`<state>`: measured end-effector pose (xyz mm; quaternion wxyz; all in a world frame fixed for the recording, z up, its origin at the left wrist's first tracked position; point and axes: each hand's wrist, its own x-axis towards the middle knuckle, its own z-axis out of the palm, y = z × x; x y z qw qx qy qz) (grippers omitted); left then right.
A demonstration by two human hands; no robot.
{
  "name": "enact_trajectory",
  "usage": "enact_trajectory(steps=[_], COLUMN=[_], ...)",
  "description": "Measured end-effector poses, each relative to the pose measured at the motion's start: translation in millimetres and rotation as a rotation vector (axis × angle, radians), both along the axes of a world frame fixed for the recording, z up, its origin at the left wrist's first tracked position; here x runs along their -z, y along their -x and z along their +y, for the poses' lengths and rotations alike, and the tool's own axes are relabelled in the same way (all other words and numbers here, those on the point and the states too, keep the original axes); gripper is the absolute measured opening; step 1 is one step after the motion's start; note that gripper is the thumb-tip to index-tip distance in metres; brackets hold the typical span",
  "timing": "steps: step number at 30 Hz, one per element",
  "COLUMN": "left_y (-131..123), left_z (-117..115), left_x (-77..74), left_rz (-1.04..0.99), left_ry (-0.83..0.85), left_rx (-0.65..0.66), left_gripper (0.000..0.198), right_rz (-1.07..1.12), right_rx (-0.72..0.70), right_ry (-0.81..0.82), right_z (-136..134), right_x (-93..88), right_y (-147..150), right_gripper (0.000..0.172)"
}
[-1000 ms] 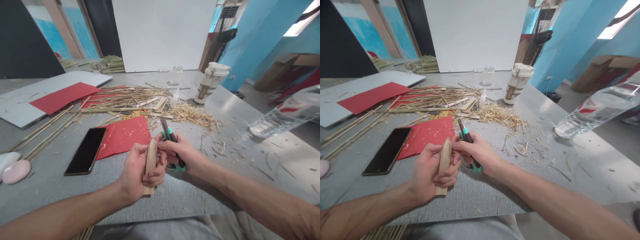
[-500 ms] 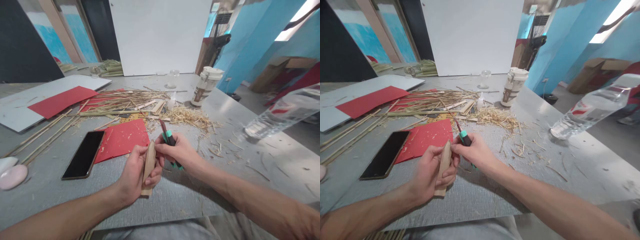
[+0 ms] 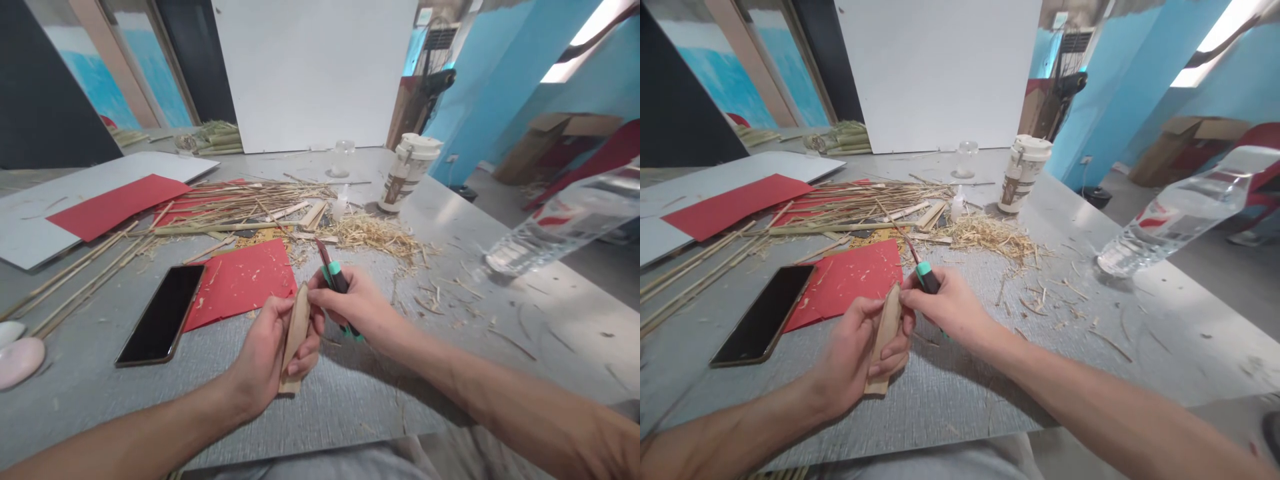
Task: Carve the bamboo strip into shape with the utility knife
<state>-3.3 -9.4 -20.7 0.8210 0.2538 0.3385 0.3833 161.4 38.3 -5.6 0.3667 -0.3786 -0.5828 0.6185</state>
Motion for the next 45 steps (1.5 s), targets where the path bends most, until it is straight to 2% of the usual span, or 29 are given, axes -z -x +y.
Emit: enact_trajectory(steps=[13,22,29,37,45], left_y=[-1.6,-1.2,-3.3,-3.8,-2.4], left_z=[-0.8,0.6,0.0,-0.8,0.3], left_x=[-0.5,0.4,-2.6,-1.0,2.1], left_rz=[-0.021,-0.012,-0.021,-0.017,-0.025], left_ry=[-0.031,-0.028,-0.050,-0.060,-0.052], left_rx=[-0.004,-0.004,-0.015,-0.011,0.001], left_gripper=[0.053,0.053,0.048,0.049,0.051], right_rz=[-0.030,-0.046,-0.046,-0.019,-0.006], right_rx=[-0.025,-0.025,-0.010,-0.023,-0.027], right_ry=[-0.039,-0.045,-0.017,-0.028,-0.002], right_z=[4.3,4.2,5.3,6.9,6.0], right_x=[2.8,-1.7,4.5,12.3,10.8], right_y=[-5.3,-4.5,-8.7,-9.6,-7.4], right_gripper=[0.013,0.012,0.017,0.013,0.013])
